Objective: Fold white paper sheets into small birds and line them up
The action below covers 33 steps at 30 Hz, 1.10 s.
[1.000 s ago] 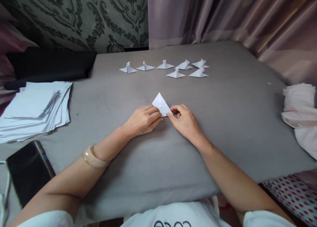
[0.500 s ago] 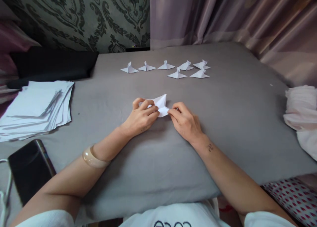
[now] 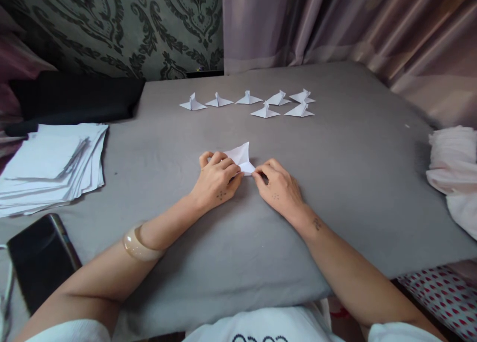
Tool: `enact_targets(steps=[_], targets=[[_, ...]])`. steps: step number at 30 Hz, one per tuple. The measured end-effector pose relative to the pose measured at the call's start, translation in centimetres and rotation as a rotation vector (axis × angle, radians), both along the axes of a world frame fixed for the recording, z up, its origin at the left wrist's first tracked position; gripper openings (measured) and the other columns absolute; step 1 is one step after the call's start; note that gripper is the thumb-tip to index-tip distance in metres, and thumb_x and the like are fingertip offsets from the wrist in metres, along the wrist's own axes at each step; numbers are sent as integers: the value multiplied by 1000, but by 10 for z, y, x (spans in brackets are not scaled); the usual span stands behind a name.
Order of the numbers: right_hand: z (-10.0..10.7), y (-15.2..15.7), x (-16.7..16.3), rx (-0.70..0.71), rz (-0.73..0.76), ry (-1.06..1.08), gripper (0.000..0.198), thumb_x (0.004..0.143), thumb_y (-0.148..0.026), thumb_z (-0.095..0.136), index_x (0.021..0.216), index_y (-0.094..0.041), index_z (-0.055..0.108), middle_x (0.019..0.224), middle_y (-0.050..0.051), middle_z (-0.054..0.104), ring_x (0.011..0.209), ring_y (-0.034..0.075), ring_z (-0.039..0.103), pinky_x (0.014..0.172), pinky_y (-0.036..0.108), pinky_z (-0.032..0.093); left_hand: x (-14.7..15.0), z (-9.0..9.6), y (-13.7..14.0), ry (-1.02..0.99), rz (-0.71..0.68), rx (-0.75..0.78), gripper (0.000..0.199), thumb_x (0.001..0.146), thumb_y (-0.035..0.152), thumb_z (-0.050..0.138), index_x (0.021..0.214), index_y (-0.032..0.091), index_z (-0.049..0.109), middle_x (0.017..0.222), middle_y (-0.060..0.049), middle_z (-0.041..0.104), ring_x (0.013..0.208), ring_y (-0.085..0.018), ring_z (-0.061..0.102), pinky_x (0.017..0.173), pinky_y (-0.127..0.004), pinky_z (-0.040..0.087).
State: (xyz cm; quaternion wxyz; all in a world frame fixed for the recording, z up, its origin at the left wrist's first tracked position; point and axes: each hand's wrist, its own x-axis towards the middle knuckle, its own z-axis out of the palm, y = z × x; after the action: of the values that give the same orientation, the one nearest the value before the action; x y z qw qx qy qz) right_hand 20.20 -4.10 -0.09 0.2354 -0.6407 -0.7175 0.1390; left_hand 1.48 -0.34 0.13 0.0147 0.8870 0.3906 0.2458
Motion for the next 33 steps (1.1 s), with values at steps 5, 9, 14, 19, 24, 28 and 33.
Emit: enact_targets(steps=[5, 9, 14, 19, 24, 28, 33], targets=[[-2, 2, -5, 30, -45, -35, 11, 88, -29, 54, 81, -22, 61, 91, 3, 62, 71, 15, 57, 57, 29, 33, 5, -2, 2, 8, 71, -64, 21, 90, 29, 51, 77, 20, 66, 80, -6, 69, 97, -26, 55, 90, -50, 27], [-2, 3, -6, 19, -63, -43, 8, 86, -29, 55, 83, -22, 59, 91, 5, 62, 72, 17, 57, 56, 29, 33, 7, -4, 8, -29, 83, -112, 17, 86, 30, 56, 76, 20, 66, 77, -6, 68, 93, -26, 54, 88, -50, 28], [-2, 6, 4, -32, -31, 82, 6, 85, -22, 51, 88, -22, 57, 91, 5, 63, 74, 17, 58, 64, 30, 41, 7, -3, 12, -66, 72, -161, 15, 83, 32, 59, 75, 20, 64, 76, -5, 68, 90, -26, 54, 87, -51, 28], [0, 4, 8, 30, 3, 191, 13, 83, -13, 47, 88, -21, 57, 88, 5, 61, 76, 16, 58, 70, 28, 45, 7, -1, 13, -56, 84, -197, 14, 81, 31, 61, 74, 20, 64, 81, -5, 69, 91, -26, 55, 88, -51, 29], [3, -3, -2, 95, 176, 226, 27, 87, -7, 38, 92, -22, 59, 92, 5, 63, 88, 17, 58, 82, 29, 46, 10, 1, 12, -56, 95, -225, 13, 80, 29, 64, 72, 19, 63, 78, -4, 69, 91, -25, 55, 87, -50, 28], [-1, -5, -6, 72, 218, 136, 31, 87, -6, 37, 97, -21, 63, 97, 7, 64, 93, 20, 57, 85, 32, 46, 6, 1, 13, -73, 77, -228, 17, 82, 34, 65, 73, 19, 62, 80, -4, 69, 90, -25, 54, 87, -49, 27], [-4, -7, -5, 104, 235, 100, 35, 88, -5, 38, 101, -20, 67, 104, 9, 63, 96, 21, 56, 87, 34, 48, -13, 2, 19, -38, -10, -252, 17, 80, 35, 67, 87, 20, 63, 95, -5, 68, 100, -26, 52, 92, -47, 26]])
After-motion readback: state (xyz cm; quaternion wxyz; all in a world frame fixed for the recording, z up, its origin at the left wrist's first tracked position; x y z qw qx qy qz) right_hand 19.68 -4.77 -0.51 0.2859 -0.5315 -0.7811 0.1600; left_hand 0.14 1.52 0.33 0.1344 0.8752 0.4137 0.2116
